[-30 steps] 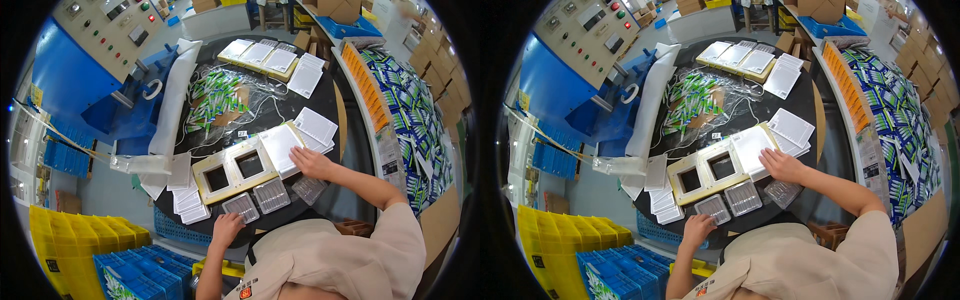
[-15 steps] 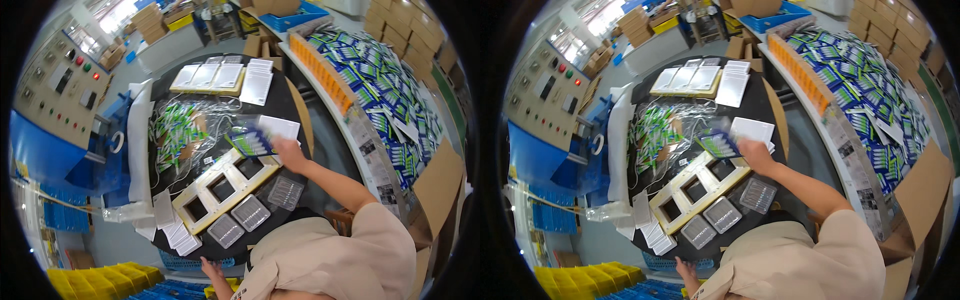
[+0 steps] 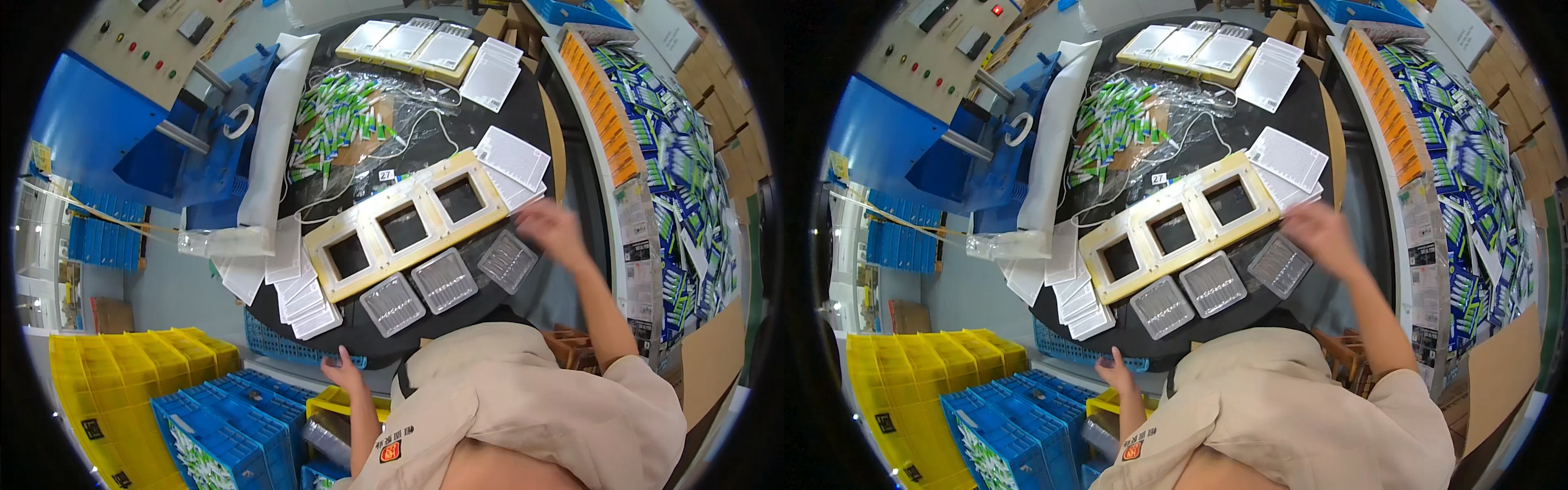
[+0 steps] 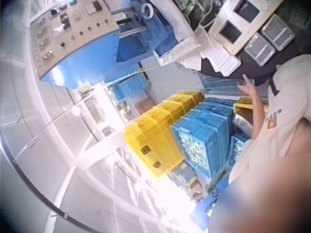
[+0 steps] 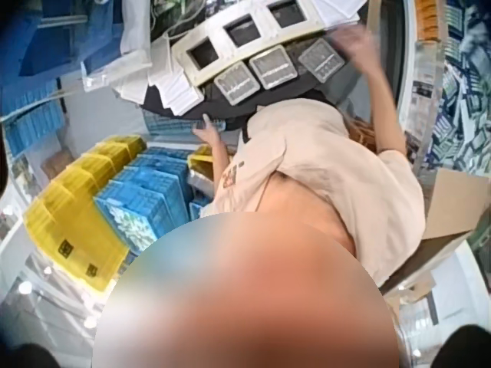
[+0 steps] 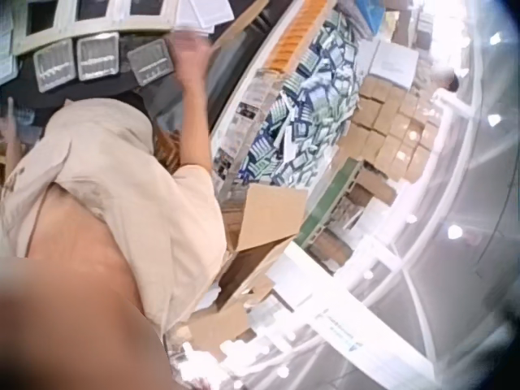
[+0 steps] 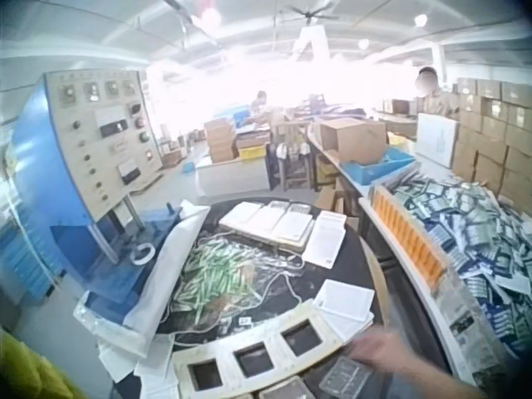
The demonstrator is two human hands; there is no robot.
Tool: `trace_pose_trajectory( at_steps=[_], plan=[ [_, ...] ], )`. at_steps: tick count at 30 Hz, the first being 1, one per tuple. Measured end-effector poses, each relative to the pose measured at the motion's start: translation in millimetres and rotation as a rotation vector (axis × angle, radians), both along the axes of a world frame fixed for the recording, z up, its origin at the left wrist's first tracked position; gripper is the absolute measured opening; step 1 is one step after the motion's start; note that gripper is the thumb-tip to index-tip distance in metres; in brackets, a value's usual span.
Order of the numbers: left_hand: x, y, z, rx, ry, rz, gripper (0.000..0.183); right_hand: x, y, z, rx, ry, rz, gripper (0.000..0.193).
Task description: The person places green cylindrical components into a yellow tray with multiple slots, then covers the tray with white paper sheets. The person repeats this process several times, handling the components and trays by hand.
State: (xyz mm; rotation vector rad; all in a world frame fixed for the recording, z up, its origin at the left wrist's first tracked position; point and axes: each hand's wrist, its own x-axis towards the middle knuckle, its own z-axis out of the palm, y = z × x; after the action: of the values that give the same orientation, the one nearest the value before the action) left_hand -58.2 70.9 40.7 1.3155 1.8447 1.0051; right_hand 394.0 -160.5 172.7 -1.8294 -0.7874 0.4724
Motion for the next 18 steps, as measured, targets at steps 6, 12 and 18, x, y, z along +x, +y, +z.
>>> trace_pose_trajectory(
  at_steps=[6,12,18],
  plan=[
    [77,0,99,0.446,0.415,-1.209,0.033,-104,86,-33,-0.335,-0.746,0.938,0.036],
    [113,21,109,0.204,0.565,-1.584,0.018,-65,77,-20,-0.098,-0.391,0.926,0.045],
    [114,37,108,0.003,0.441,-1.659,0.017,-10,3,-21,-0.579,-0.689,0.922,0.037]
  ],
)
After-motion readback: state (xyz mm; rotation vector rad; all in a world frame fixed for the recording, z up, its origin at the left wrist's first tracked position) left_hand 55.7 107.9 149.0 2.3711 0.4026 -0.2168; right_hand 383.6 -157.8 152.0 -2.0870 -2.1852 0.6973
